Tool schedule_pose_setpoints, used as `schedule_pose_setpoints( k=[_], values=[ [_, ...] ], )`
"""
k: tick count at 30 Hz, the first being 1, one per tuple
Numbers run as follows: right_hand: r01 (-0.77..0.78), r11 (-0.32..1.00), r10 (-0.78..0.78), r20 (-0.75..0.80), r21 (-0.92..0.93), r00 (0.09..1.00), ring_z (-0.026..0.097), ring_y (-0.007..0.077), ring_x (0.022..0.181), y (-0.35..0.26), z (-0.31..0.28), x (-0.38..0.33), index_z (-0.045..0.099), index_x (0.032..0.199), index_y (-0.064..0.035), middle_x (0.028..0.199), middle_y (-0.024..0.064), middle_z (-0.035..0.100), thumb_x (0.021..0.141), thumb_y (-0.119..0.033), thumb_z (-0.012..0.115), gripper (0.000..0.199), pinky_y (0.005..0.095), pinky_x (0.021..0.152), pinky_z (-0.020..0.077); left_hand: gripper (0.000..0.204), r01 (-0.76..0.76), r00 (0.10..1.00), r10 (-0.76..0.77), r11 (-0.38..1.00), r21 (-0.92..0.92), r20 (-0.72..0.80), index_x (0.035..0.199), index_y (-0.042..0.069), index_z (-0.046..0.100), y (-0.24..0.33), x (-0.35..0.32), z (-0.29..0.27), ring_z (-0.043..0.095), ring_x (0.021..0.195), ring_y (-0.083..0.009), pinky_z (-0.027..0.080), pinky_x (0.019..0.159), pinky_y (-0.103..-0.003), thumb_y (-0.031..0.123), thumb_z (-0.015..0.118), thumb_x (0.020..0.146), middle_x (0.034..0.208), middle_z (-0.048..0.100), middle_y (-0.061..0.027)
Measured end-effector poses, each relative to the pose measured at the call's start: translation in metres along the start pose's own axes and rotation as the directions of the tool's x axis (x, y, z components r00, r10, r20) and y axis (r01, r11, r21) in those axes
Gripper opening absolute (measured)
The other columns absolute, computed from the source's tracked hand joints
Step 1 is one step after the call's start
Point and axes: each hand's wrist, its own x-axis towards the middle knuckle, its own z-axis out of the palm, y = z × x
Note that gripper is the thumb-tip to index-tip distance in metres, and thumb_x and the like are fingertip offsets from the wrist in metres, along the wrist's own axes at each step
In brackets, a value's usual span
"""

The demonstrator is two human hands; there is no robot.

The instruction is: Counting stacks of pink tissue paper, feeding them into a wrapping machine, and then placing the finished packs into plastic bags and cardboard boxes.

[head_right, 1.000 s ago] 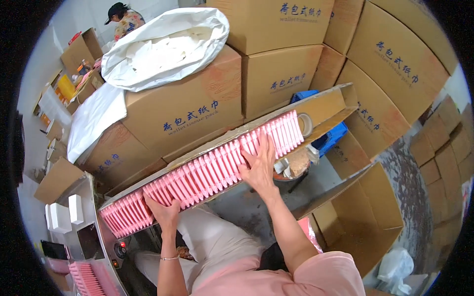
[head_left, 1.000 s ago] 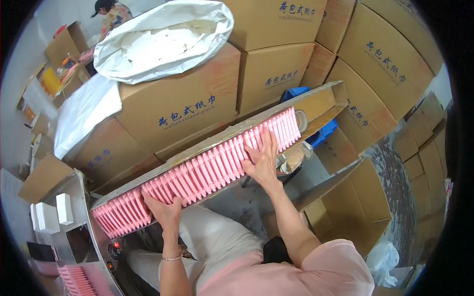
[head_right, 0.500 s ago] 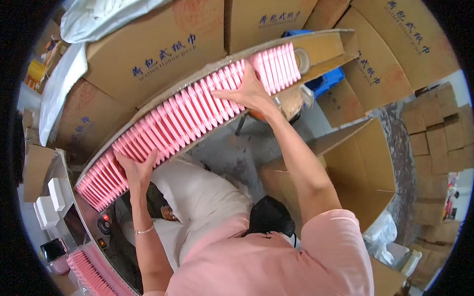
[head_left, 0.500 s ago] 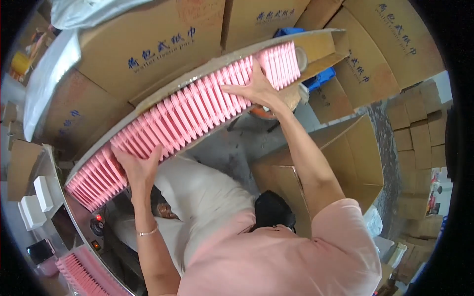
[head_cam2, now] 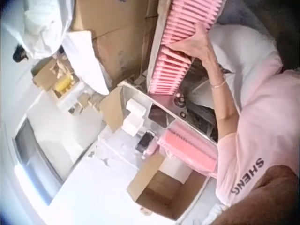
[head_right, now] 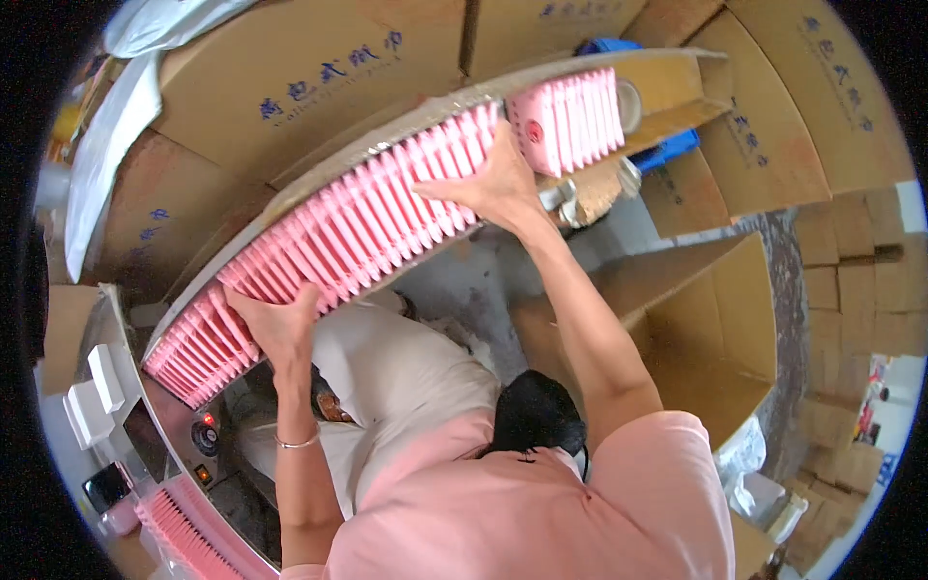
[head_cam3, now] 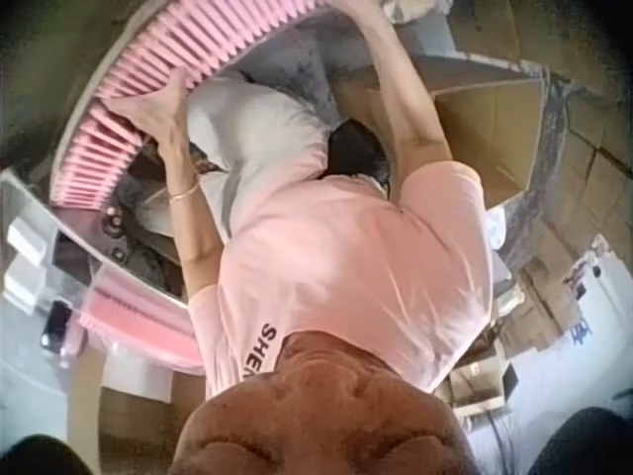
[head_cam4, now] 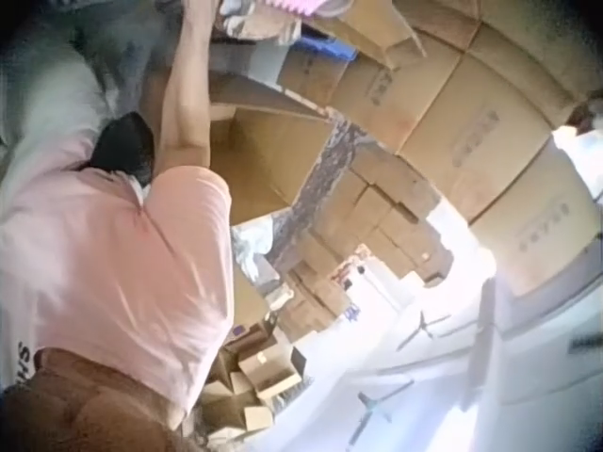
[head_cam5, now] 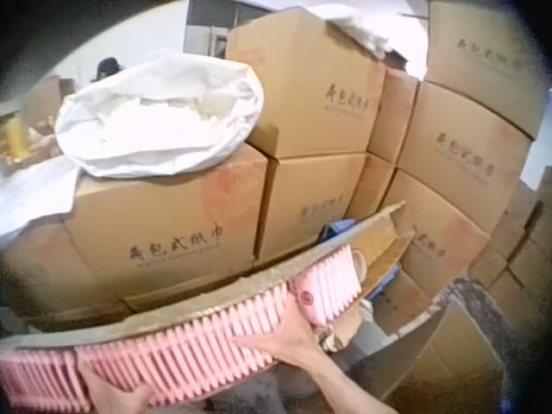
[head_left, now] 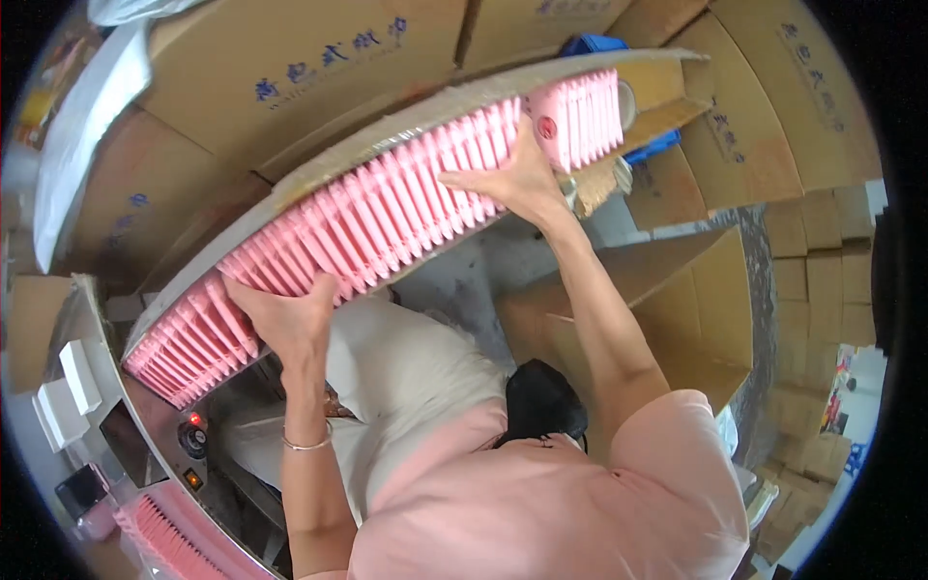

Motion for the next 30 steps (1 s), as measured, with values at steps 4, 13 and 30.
schedule_pose_setpoints(
  k=[4, 13, 30],
  values=[
    [0.088, 0.979, -0.094, 0.026, 0.184, 0.995, 0.059, 0.0216, 0.111, 0.008, -0.001, -0.001, 0.037, 0.134, 0.0019, 0.121, 0.0145, 0.058, 0.064, -0.013, 0.092, 0.091, 0.0373, 0.101, 0.0469, 0.112, 0.049, 0.999, -0.046, 0.982, 0.18, -0.022, 0.144, -0.015, 0.016, -0.003, -0.006, -0.003, 0.044, 0.124, -0.0384, 0.036, 0.109, -0.041, 0.021, 0.077, 0.057, 0.135, 0.04, -0.0304],
    [-0.229, 0.944, 0.229, 0.028, 0.237, 0.973, 0.047, 0.0294, 0.127, -0.026, 0.0, -0.043, 0.019, 0.148, 0.0099, 0.137, 0.0236, 0.044, 0.063, -0.012, 0.091, 0.114, 0.0384, 0.109, 0.0387, 0.097, 0.159, 0.987, -0.159, 0.987, 0.008, -0.019, 0.135, -0.009, 0.028, 0.032, -0.029, -0.048, 0.051, 0.116, -0.0328, 0.042, 0.102, -0.04, 0.016, 0.079, 0.057, 0.124, 0.049, -0.0211],
    [-0.013, 0.838, -0.473, 0.738, 0.546, 0.481, 0.048, 0.0257, 0.125, -0.239, 0.198, -0.135, 0.031, 0.141, 0.0032, 0.136, 0.0161, 0.045, 0.048, -0.033, 0.098, 0.12, 0.0394, 0.106, 0.0384, 0.1, 0.244, 0.472, -0.375, 0.925, -0.291, -0.798, 0.137, -0.001, 0.013, 0.053, -0.234, -0.26, 0.049, 0.116, -0.0205, 0.043, 0.1, -0.038, 0.008, 0.082, 0.067, 0.124, 0.044, -0.0152]
  ],
)
